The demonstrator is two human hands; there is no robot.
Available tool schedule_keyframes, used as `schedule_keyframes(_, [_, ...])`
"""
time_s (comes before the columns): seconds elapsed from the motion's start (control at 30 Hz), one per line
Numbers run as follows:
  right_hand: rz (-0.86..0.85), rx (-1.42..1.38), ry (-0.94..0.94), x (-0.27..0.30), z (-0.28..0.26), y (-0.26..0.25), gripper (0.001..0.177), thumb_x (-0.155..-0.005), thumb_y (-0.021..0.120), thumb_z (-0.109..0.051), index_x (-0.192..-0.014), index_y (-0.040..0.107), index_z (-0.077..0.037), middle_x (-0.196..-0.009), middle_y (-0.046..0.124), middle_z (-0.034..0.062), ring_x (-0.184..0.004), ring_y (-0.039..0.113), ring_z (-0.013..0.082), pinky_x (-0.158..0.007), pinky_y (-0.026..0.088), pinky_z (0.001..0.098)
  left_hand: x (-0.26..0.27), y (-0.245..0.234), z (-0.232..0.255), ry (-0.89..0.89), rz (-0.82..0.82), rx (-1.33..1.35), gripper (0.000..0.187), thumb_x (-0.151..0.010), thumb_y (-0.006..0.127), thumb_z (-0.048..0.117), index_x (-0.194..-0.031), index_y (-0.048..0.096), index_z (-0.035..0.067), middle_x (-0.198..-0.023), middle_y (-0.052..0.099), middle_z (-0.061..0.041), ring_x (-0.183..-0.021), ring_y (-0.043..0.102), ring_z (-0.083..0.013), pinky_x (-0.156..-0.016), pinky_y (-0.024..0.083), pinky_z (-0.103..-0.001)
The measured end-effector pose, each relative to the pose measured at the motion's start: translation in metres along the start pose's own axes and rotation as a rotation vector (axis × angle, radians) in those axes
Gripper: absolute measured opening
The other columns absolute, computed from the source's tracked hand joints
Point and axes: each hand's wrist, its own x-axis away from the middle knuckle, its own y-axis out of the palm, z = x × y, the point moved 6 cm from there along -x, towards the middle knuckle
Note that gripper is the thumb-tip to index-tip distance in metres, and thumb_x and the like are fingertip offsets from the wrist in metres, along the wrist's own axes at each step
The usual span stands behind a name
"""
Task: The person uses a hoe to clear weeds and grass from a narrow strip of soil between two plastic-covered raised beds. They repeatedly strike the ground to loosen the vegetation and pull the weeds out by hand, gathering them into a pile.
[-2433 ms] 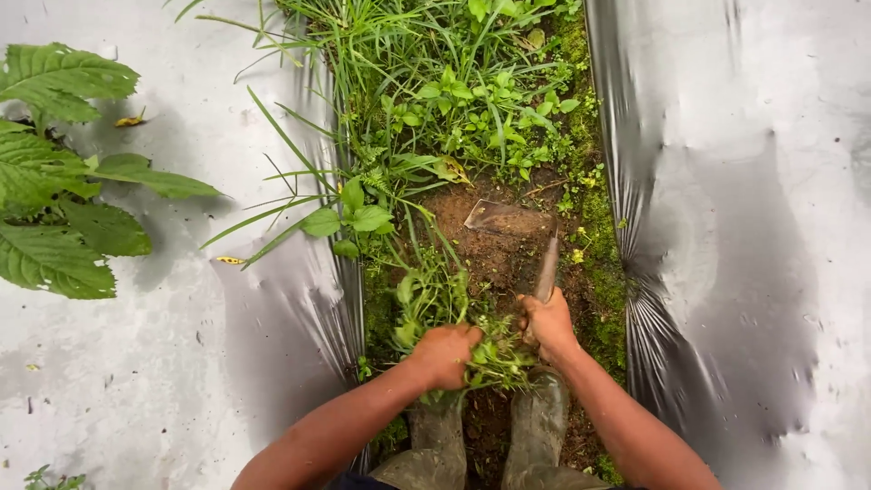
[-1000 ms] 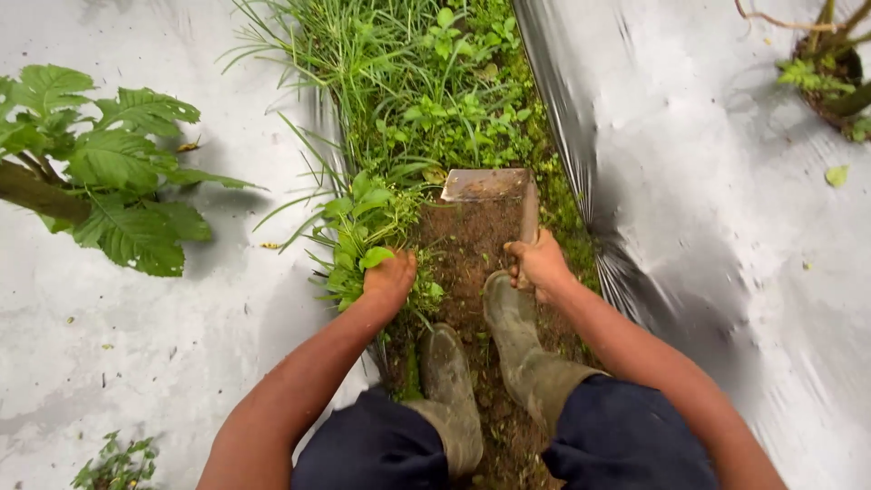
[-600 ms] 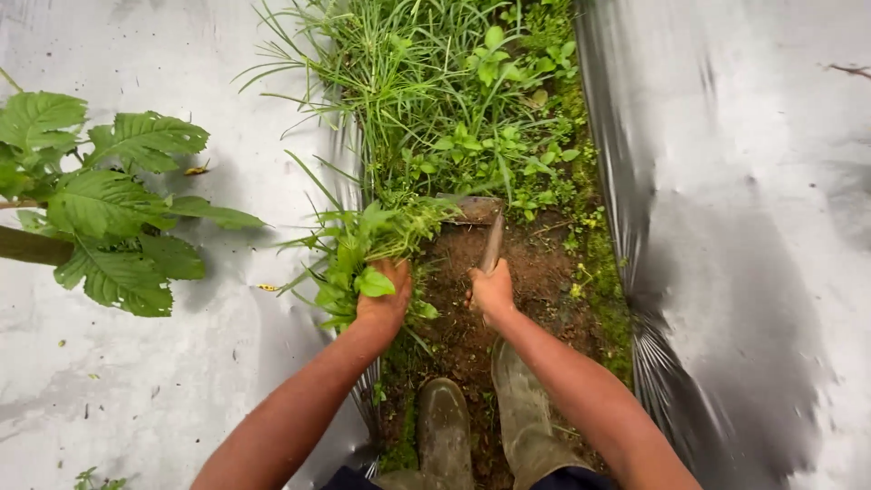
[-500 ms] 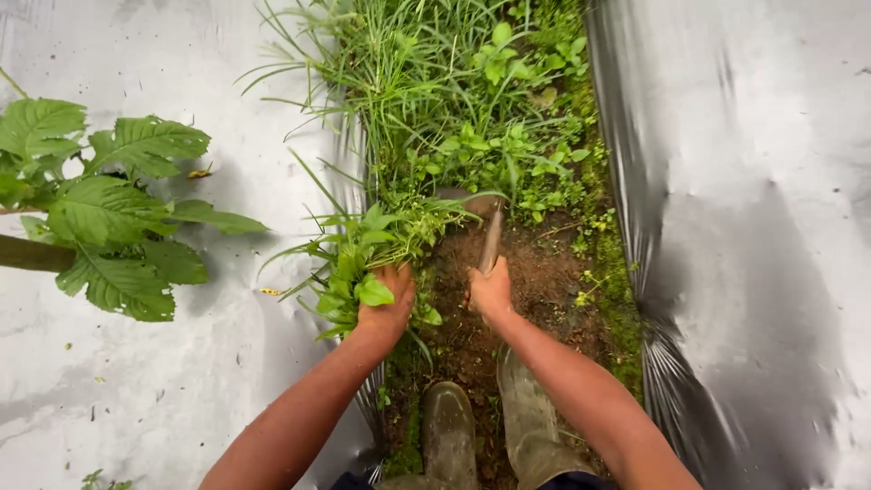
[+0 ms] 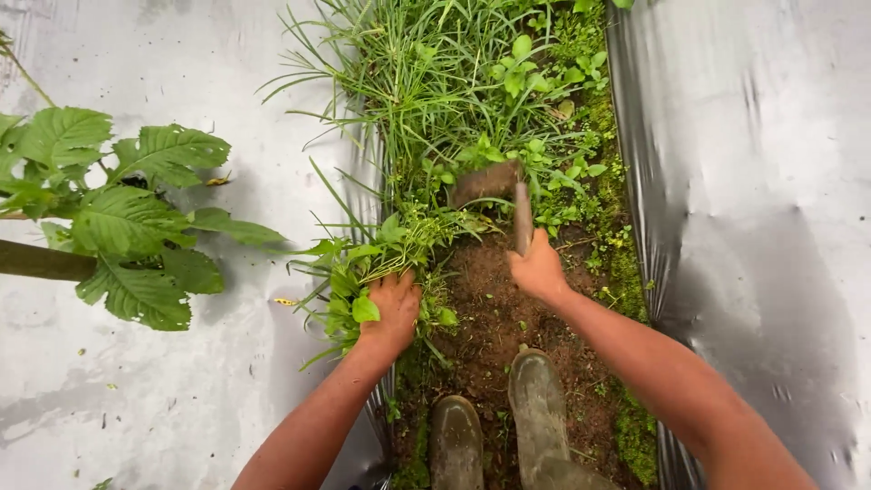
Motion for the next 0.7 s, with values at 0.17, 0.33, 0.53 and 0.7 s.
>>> schedule_keyframes(0.17, [0.025, -0.362, 0.043, -0.006, 0.02, 0.054, 0.042, -0.095, 0.062, -0.006, -0.128, 0.041, 0.007, -0.085, 0.061, 0.0221, -0.055, 0.066, 0.0261, -0.043, 0.06, 0.0401, 0.001, 0.019, -0.001, -0.027, 0.03, 0.031, 0.063, -0.036, 0.091, 0.026, -0.096, 0.071, 0.024, -0.108, 0.06, -0.005, -0.095, 0.06, -0.027, -0.071, 0.046, -0.042])
schedule_keyframes(0.33, [-0.029, -0.271, 0.078, 0.014, 0.043, 0.051, 0.039, -0.093, 0.062, -0.007, -0.124, 0.046, 0.009, -0.074, 0.061, 0.0211, -0.051, 0.064, 0.0275, -0.042, 0.054, 0.0404, -0.001, 0.03, -0.006, -0.067, 0.055, 0.037, 0.075, -0.024, 0.096, 0.026, -0.094, 0.07, 0.024, -0.105, 0.06, -0.003, -0.094, 0.061, -0.0256, -0.071, 0.047, -0.04])
schedule_keyframes(0.53, [0.087, -0.362, 0.055, -0.003, 0.043, 0.052, 0.04, -0.093, 0.065, -0.009, -0.124, 0.045, 0.004, -0.067, 0.06, 0.0164, -0.047, 0.063, 0.0244, -0.041, 0.053, 0.0379, -0.009, 0.052, 0.0, -0.093, 0.073, 0.078, 0.092, -0.007, 0.103, 0.027, -0.092, 0.069, 0.025, -0.1, 0.06, 0.0, -0.093, 0.062, -0.0236, -0.07, 0.047, -0.038])
schedule_keyframes(0.7, [-0.081, -0.312, 0.188, 0.045, 0.072, 0.057, 0.049, -0.091, 0.063, -0.007, -0.133, 0.044, 0.009, -0.07, 0.061, 0.0221, -0.05, 0.066, 0.0286, -0.042, 0.056, 0.0415, -0.006, -0.019, -0.012, -0.091, 0.187, 0.189, 0.083, -0.006, 0.101, 0.023, -0.083, 0.071, 0.023, -0.095, 0.064, 0.0, -0.089, 0.063, -0.0243, -0.068, 0.047, -0.041])
